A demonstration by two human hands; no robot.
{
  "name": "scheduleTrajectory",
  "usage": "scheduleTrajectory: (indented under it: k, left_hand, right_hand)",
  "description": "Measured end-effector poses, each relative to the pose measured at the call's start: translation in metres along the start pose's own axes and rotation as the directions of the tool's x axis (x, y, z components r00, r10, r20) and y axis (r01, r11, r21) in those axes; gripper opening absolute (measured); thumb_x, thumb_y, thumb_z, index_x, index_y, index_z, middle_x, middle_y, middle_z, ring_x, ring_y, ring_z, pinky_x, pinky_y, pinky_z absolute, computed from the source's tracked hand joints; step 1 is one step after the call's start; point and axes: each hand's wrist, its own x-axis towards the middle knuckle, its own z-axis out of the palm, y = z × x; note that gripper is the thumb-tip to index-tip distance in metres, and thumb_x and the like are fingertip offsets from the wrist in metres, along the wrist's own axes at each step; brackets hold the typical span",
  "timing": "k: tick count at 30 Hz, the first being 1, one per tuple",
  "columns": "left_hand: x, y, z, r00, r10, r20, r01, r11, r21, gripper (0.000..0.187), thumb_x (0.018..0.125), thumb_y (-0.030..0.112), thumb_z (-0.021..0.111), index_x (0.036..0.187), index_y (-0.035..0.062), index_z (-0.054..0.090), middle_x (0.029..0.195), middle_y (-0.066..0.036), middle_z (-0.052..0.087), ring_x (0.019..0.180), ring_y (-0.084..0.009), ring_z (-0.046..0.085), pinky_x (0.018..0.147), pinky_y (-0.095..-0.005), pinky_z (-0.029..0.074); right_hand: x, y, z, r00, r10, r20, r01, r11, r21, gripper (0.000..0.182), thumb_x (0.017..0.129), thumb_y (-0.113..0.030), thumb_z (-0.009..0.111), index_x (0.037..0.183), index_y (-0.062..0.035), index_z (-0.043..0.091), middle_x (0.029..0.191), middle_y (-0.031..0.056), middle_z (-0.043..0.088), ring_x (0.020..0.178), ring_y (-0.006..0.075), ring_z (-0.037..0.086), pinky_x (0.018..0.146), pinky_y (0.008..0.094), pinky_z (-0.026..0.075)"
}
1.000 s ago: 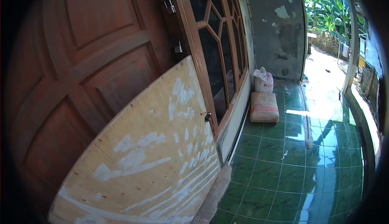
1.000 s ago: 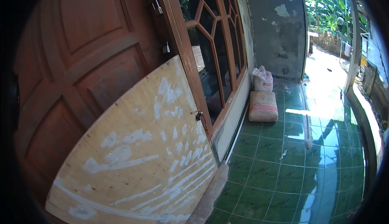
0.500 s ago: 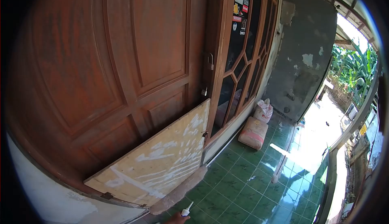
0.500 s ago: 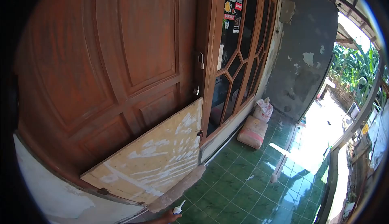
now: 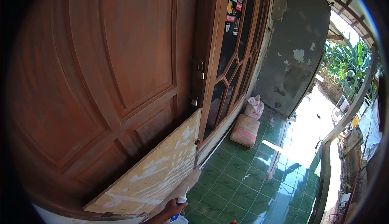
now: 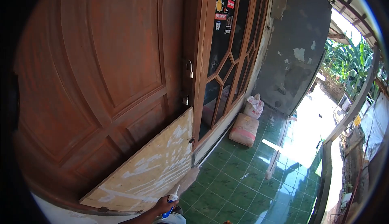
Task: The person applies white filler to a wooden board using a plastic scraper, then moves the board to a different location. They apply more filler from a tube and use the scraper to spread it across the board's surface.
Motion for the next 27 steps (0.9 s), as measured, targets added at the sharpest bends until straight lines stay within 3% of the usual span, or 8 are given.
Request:
scheduleTrajectory:
  k: [3,5,7,10,16,21,23,27]
  left_hand:
    - [0.002,0.049,-0.027,0.992,0.076,-0.096,-0.07,0.996,0.062,0.043,0.091,0.044,0.074,0.108,0.0045,0.068,0.084,-0.009,0.075,0.077,-0.0217,0.074,0.075,-0.0375,0.056]
    - [0.014,0.058,-0.037,0.985,0.126,-0.12,-0.106,0.982,0.156,0.043,0.092,0.039,0.074,0.115,0.0041,0.065,0.088,-0.01,0.075,0.083,-0.0243,0.074,0.078,-0.0389,0.055]
    - [0.031,0.068,-0.042,0.985,0.137,-0.103,-0.129,0.988,0.081,0.041,0.093,0.036,0.073,0.117,0.0035,0.064,0.09,-0.011,0.075,0.087,-0.025,0.073,0.081,-0.0385,0.054]
    - [0.053,0.084,-0.044,0.986,0.119,-0.117,-0.122,0.992,-0.013,0.037,0.094,0.03,0.071,0.117,0.0029,0.062,0.093,-0.01,0.074,0.091,-0.023,0.072,0.085,-0.0371,0.053]
    - [0.088,0.125,-0.033,0.969,0.144,-0.199,-0.201,0.929,-0.31,0.027,0.098,0.022,0.067,0.115,0.0016,0.06,0.094,-0.009,0.073,0.087,-0.0184,0.071,0.081,-0.0349,0.054]
    - [0.119,0.168,-0.008,0.96,0.055,-0.276,-0.196,0.833,-0.517,0.028,0.103,0.031,0.062,0.105,0.0029,0.06,0.089,-0.008,0.072,0.079,-0.0164,0.07,0.07,-0.032,0.057]
    - [0.129,0.19,-0.001,0.952,0.072,-0.298,-0.222,0.831,-0.51,0.036,0.104,0.039,0.058,0.103,0.0028,0.06,0.085,-0.009,0.071,0.071,-0.0171,0.07,0.066,-0.0327,0.057]
    - [0.157,0.214,0.017,0.925,0.057,-0.375,-0.249,0.836,-0.488,0.043,0.103,0.044,0.059,0.111,0.0014,0.059,0.088,-0.012,0.069,0.078,-0.0233,0.073,0.07,-0.0366,0.06]
  right_hand:
    - [0.035,-0.053,-0.032,0.998,-0.028,-0.064,0.026,0.999,-0.036,0.033,0.092,-0.029,0.063,0.119,-0.0102,0.069,0.108,0.021,0.072,0.102,0.0424,0.067,0.085,0.0494,0.053]
    - [0.044,-0.109,-0.072,0.928,-0.043,-0.369,0.046,0.999,-0.001,0.028,0.096,-0.026,0.063,0.087,-0.0003,0.071,0.093,0.0229,0.072,0.081,0.0437,0.069,0.07,0.0486,0.053]
    - [0.056,-0.131,-0.095,0.911,0.056,-0.408,0.006,0.989,0.148,0.033,0.097,-0.03,0.056,0.085,-0.0033,0.07,0.091,0.0235,0.071,0.081,0.046,0.066,0.073,0.0546,0.051]
    - [0.081,-0.14,-0.116,0.946,0.195,-0.26,-0.116,0.95,0.291,0.03,0.096,-0.028,0.057,0.086,-0.003,0.07,0.096,0.0233,0.071,0.09,0.0449,0.067,0.077,0.0554,0.051]
    - [0.147,-0.103,-0.122,0.947,0.23,-0.224,-0.206,0.97,0.128,0.026,0.096,-0.025,0.056,0.096,-0.0023,0.067,0.098,0.0235,0.071,0.096,0.045,0.067,0.082,0.0557,0.051]
    - [0.232,-0.08,-0.147,0.92,0.258,-0.296,-0.218,0.963,0.161,0.025,0.093,-0.023,0.061,0.091,0.0008,0.069,0.094,0.0228,0.072,0.093,0.0437,0.069,0.079,0.0532,0.052]
    - [0.275,-0.071,-0.156,0.922,0.279,-0.268,-0.182,0.924,0.337,0.025,0.093,-0.023,0.063,0.093,0.0011,0.07,0.093,0.0226,0.073,0.091,0.042,0.07,0.078,0.0514,0.052]
    - [0.316,-0.094,-0.198,0.933,0.243,-0.265,-0.132,0.918,0.375,0.03,0.096,-0.027,0.062,0.095,0.0023,0.069,0.092,0.0229,0.073,0.089,0.0423,0.069,0.076,0.0506,0.051]
